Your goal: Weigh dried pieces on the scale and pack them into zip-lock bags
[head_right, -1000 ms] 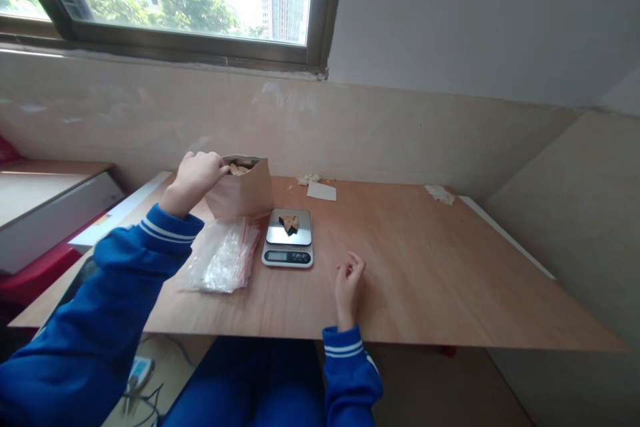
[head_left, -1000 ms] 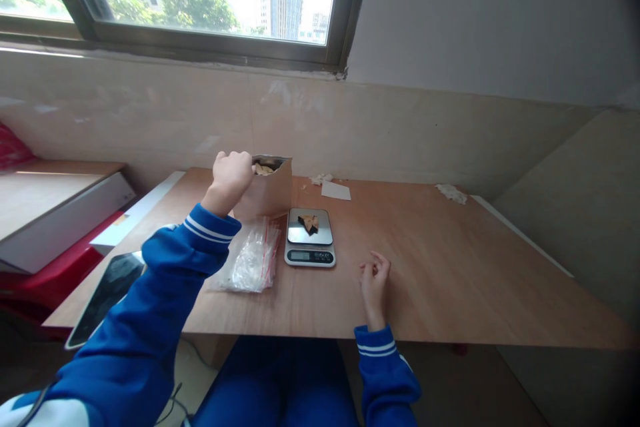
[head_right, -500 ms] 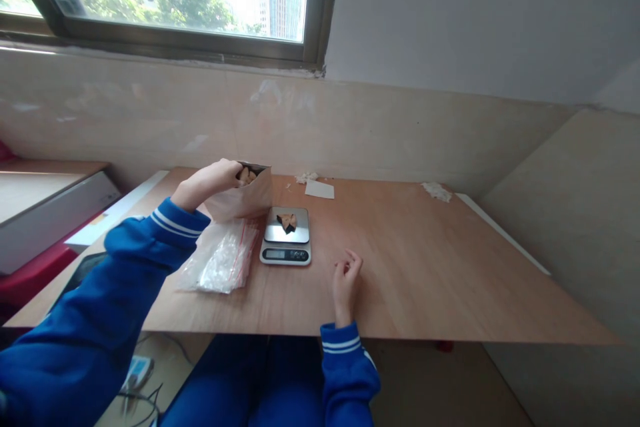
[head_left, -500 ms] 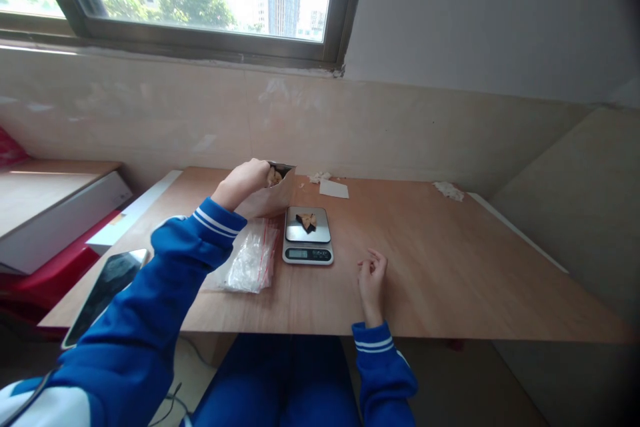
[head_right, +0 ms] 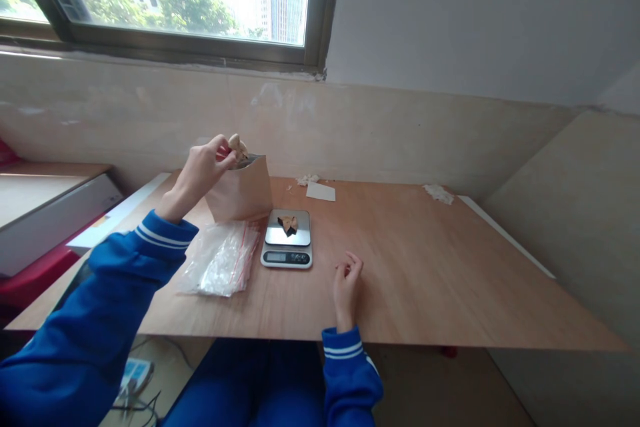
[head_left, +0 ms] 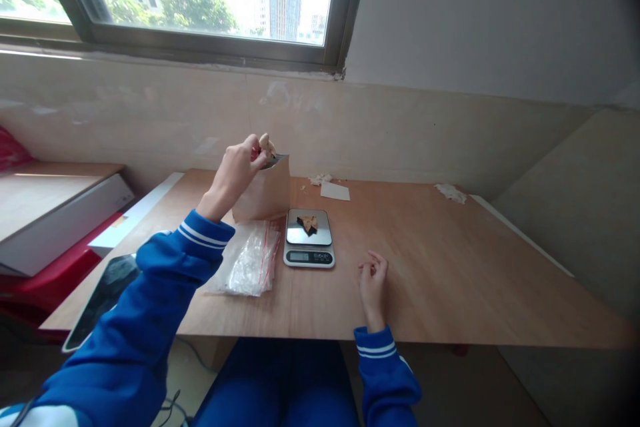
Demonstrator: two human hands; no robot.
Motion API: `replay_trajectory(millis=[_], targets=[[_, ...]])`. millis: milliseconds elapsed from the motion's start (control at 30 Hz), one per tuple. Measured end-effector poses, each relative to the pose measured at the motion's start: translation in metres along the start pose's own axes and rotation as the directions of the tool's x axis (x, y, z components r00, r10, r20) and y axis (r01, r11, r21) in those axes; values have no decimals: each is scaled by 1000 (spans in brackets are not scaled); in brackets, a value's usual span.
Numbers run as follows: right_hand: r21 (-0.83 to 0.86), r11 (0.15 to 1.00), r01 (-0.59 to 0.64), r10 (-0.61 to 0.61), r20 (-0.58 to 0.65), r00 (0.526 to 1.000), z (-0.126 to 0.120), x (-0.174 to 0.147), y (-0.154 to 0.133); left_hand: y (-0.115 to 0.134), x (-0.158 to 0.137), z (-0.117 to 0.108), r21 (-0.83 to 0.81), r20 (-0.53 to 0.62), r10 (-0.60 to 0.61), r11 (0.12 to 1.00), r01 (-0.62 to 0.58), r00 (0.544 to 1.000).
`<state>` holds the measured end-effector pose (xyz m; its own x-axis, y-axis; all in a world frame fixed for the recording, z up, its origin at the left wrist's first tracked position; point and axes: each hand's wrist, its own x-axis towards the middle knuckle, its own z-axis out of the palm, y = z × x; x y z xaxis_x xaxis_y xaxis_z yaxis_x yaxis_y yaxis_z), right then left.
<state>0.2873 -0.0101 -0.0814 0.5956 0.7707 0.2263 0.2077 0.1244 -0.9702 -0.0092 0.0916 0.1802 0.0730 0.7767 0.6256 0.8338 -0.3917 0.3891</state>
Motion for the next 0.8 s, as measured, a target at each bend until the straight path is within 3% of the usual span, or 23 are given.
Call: replay_trajectory(millis=[67,133,233,300,367,467,633,700,800], targets=[[-7,999,-37,37,3,999,0,0,-2,7,-1,-1,-112,-110,-4,994,-8,994],[-9,999,-53,53,1,999,0,0,-3,13,-5,4,-212,-128,-23,977,-4,991],[-11,999,-49,49,-15,999,0,0,-4,15,-19,23,-281,93,-69,955,93,993],[-16,999,-42,42,-23,999,0,0,-3,8,-33,44,-243,365,-121,945,220,923],[-25,999,-39,39,-17,999,0,1,-2,-1,-48,67,-186,616,-185,910,369,766],[-40,998,-40,40,7,999,0,1,0,-14,-65,99,-160,705,-192,895,417,683],[-36,999,-30,30,9,1000,-1,0,-4,-18,-76,129,-118,711,-219,900,420,669],[-48,998,-31,31,8,999,-1,0,-5,-17,-79,136,-117,683,-223,907,405,696],[-62,997,-36,36,11,999,-1,0,-5,-13,-82,137,-132,599,-218,922,363,771]])
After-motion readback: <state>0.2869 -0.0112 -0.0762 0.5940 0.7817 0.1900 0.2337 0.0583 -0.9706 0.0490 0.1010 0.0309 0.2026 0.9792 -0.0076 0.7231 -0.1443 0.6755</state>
